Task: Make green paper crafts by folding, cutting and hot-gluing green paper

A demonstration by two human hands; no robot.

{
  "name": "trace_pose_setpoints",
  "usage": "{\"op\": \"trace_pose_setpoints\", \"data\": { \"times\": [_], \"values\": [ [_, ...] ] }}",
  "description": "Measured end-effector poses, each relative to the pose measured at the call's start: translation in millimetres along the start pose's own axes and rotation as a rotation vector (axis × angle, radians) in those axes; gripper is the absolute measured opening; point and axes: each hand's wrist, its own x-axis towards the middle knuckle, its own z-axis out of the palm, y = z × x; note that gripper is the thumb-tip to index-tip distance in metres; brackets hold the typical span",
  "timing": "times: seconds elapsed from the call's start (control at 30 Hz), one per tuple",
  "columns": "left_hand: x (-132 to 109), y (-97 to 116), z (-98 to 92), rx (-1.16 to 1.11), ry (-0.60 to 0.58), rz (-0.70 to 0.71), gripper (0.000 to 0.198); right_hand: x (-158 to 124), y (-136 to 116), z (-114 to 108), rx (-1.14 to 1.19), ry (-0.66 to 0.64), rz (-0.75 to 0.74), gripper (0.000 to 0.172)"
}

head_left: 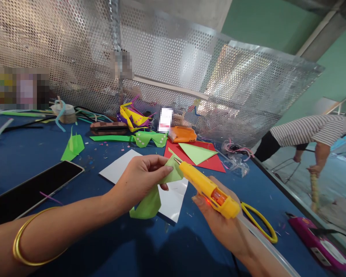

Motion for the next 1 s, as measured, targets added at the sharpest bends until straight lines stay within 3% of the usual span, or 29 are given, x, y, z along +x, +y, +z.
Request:
{"op": "trace_pose_setpoints", "data": {
  "times": [1.0],
  "values": [
    [-0.4,1.0,0.5,-0.04,0.021,0.019,0.009,1.2,1.7,0.7,0.037,0.004,0.008,0.025]
  ]
}}
